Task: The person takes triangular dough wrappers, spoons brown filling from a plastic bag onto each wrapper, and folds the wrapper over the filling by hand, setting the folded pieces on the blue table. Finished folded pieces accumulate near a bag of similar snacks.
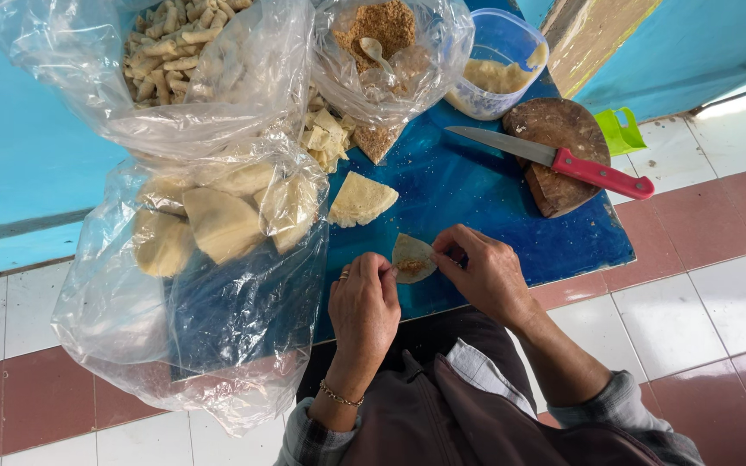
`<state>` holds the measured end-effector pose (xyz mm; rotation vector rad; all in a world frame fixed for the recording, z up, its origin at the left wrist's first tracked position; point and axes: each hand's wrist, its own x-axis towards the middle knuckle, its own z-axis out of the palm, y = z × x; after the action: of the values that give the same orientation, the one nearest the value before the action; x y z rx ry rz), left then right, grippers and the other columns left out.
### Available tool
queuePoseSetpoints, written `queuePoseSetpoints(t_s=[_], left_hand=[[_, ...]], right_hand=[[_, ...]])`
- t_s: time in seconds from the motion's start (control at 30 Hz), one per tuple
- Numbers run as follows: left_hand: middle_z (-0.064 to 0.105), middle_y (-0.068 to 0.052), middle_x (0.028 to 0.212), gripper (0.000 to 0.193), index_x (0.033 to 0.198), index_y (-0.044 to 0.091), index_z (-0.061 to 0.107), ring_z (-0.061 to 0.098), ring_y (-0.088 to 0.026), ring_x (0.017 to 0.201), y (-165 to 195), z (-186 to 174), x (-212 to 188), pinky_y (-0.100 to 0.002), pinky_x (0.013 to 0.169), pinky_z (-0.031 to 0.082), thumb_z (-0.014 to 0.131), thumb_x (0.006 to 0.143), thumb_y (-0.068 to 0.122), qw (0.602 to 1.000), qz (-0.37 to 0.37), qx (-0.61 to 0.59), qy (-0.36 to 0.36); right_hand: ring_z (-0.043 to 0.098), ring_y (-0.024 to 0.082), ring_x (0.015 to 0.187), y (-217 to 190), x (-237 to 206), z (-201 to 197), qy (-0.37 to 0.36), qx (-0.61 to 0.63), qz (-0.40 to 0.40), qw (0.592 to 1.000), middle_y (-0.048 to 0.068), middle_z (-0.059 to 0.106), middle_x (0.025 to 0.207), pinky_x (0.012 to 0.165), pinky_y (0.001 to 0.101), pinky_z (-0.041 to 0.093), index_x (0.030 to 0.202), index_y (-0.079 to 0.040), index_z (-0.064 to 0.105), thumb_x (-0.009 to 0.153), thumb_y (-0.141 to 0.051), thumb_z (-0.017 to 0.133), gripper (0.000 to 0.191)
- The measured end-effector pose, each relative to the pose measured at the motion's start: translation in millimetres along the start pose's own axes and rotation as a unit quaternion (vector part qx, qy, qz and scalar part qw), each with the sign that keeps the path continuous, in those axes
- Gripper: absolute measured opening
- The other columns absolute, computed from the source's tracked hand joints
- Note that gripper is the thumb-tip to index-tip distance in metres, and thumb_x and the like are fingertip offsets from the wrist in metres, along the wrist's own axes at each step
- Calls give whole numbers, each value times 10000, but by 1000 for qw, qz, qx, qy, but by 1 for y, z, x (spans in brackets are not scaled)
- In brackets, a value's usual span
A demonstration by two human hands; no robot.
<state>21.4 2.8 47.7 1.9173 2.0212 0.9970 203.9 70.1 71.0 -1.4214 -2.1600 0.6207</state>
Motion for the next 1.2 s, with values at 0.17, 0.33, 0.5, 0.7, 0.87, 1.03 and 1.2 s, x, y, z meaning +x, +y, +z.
queuePoseSetpoints(t_s=[0.17, 0.33, 0.5, 0.7, 0.87, 1.03, 1.2], left_hand=[[678, -47, 955, 263, 1100, 82, 584, 675, -242, 892, 2, 7, -2, -396, 742, 490, 754, 899, 89, 996, 45, -66, 49], [696, -27, 1014, 332, 1159, 91, 620, 675, -232, 917, 2, 4, -5, -390, 773, 483, 801, 882, 119, 993, 76, -81, 40], [694, -23, 1107, 309, 1141, 76, 670, 675, -240, 965, -4, -5, -5, -380, 789, 493, 792, 859, 115, 988, 143, -48, 18], [680, -30, 1082, 228, 1128, 52, 719, 669, -218, 937, -11, -5, -3, -357, 837, 534, 750, 903, 59, 984, 178, -33, -12], [658, -57, 1031, 160, 1080, 32, 689, 674, -255, 924, -15, 1, 3, -359, 807, 563, 720, 923, 45, 985, 159, -70, -4], [639, -84, 950, 72, 1003, 39, 677, 676, -272, 881, -14, 5, 12, -384, 746, 564, 707, 939, 53, 990, 95, -102, -23], [647, -94, 880, 60, 924, 51, 690, 688, -274, 791, -10, 5, 23, -399, 658, 550, 744, 901, 63, 993, 19, -100, -61]], right_hand=[[751, 179, 816, -8, -11, 8, 41, 68, -35, 996, 39, 761, 978, 628, 313, 586, 1053, -90, 695, 879, -147, 772, 198], [724, 208, 946, -11, -22, 12, 54, 70, -95, 992, 54, 756, 1056, 729, 333, 594, 1163, -79, 688, 838, -129, 799, 347], [683, 243, 1025, -6, -22, 10, 39, 4, -175, 984, 64, 753, 1121, 836, 382, 589, 1228, -72, 711, 799, -153, 814, 449], [677, 243, 948, 4, -12, 10, 3, 8, -202, 979, 81, 739, 1073, 787, 368, 588, 1149, -81, 772, 795, -173, 808, 367], [682, 218, 894, 9, -1, 12, -21, 15, -237, 971, 85, 734, 1046, 752, 353, 588, 1124, -69, 773, 853, -164, 797, 288], [689, 239, 906, 10, 21, 7, -48, 55, -247, 966, 89, 712, 990, 749, 370, 586, 1028, -68, 762, 879, -135, 770, 164], [706, 212, 779, 6, 53, 5, -217, 82, -75, 970, 89, 697, 900, 668, 380, 574, 900, -54, 745, 830, -182, 824, 166]])
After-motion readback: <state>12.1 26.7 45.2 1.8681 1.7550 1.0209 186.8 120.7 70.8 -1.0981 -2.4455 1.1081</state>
